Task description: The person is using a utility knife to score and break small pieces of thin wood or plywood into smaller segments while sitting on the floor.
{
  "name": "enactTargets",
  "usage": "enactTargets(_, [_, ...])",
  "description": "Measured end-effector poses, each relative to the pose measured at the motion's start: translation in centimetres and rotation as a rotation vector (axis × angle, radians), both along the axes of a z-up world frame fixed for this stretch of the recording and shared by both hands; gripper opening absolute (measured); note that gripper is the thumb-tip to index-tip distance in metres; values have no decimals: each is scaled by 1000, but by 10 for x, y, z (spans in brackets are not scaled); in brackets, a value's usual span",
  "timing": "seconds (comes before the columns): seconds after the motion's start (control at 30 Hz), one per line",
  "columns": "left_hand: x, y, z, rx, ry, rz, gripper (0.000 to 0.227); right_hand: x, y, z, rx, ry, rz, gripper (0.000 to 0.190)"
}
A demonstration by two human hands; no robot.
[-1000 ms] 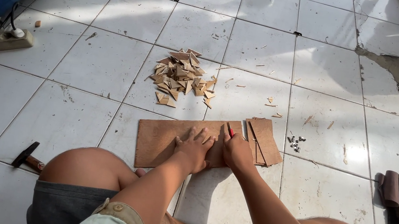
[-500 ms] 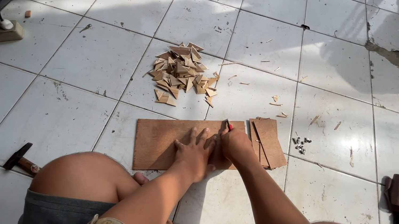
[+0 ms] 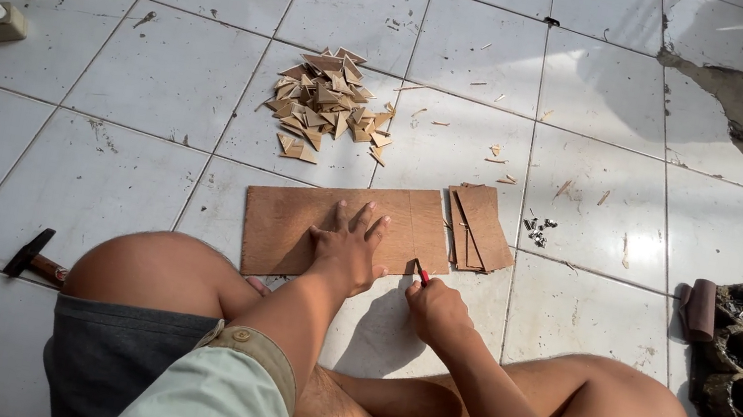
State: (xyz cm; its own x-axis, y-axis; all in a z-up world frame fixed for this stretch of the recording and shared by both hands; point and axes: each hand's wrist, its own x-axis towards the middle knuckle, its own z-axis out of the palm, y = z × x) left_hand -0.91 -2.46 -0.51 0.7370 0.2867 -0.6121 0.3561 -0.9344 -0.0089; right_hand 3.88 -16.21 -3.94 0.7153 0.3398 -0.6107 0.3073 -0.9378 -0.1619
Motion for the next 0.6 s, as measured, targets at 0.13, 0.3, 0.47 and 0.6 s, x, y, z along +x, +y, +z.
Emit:
enactTargets(0.13, [4, 0, -11, 20, -8, -27, 68, -6, -15, 5, -6, -9, 10, 49])
enactTargets(0.3, [1, -5, -3, 28, -2, 67, 66, -27, -31, 35, -63, -21, 163, 44])
enactTargets(0.47, [18, 15, -19, 94, -15, 14, 72, -31, -25, 42, -45, -89, 304, 39])
enactTargets(0.6, [16, 37, -46, 143, -63, -76, 76, -15, -22, 27, -113, -160, 486, 40])
